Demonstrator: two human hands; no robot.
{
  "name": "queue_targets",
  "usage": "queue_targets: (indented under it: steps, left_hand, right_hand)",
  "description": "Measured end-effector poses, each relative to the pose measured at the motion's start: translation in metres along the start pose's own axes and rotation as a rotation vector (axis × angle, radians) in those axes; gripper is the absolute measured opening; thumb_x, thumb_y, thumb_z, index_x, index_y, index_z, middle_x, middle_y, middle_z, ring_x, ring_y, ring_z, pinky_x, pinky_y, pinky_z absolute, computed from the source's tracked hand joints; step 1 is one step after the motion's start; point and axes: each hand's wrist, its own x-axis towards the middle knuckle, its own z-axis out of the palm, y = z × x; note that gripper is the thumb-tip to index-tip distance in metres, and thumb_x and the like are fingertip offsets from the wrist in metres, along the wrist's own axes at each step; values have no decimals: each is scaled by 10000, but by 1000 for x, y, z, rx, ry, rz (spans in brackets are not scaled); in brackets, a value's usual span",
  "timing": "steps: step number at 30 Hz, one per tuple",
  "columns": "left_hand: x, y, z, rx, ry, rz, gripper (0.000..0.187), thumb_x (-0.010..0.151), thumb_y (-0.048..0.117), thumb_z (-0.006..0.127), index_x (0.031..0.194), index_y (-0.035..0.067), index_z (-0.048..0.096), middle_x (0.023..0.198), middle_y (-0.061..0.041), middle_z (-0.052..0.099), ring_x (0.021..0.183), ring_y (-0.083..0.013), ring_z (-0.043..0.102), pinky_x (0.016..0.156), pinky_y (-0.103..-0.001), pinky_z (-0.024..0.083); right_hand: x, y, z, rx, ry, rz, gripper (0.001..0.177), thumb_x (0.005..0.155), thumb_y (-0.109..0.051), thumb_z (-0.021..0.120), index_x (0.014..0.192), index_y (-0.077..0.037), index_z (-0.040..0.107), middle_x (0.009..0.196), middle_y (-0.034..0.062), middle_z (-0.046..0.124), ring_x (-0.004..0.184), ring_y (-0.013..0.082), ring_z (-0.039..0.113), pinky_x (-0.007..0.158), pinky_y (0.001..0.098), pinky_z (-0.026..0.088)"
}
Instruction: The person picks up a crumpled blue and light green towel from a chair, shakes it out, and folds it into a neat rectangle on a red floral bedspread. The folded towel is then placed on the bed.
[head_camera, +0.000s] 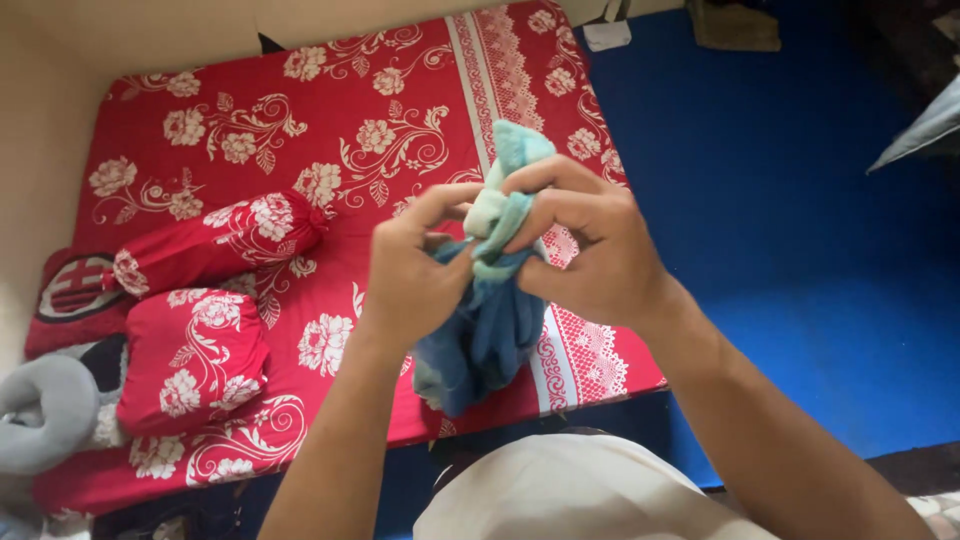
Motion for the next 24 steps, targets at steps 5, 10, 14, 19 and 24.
queue_targets:
  steps: [5, 10, 14, 19, 24]
  left_hand:
    - [4, 26, -6, 84, 76, 59, 597, 657, 320, 983, 1196, 256, 736, 1024, 53, 771, 999, -155, 746, 842, -316, 607]
    - [7, 48, -1, -49, -43, -23, 337, 848, 92, 778, 1174, 56, 700, 1037, -58, 783, 742, -90, 673, 684, -213, 545]
    - [7, 39, 9, -194, -106, -36, 290, 894, -13, 647, 1183, -5, 657, 986, -86, 753, 816, -116, 677, 757, -242, 576]
    - [4, 11, 5, -79, 137, -100, 250, 946, -28, 526, 1156, 32, 647, 914, -52, 681, 716, -100, 569, 639, -241, 513]
    - [3, 35, 18, -238, 100, -193, 214, 1038, 150, 463, 995, 83, 661, 769, -55, 579, 786, -162, 555, 639, -315, 555]
  right_hand:
    - [-5, 1, -20, -74, -82, -5, 178, 640, 61, 724, 759, -65, 687, 1082, 144, 730, 913, 331, 733, 821, 420, 571]
    - [-16, -1, -33, 206, -222, 150, 268, 621, 162, 703, 729, -51, 580, 1351, 139, 668, 674, 58, 515, 532, 181, 370]
    - [-22, 11, -34, 552, -211, 216, 265, 703, 185, 602, 795, -61, 568, 1389, 171, 577, 1109, 220, 627, 1012, 359, 513]
    - [-25, 38, -56, 622, 36, 311, 306, 810, 243, 525, 871, -57, 529, 1276, 214, 642, 1271, 400, 677, 1088, 469, 647]
    - [-30, 53, -44, 374, 114, 336, 150, 743, 141, 538, 855, 57, 593, 785, 223, 675, 716, 237, 710, 613, 309, 597]
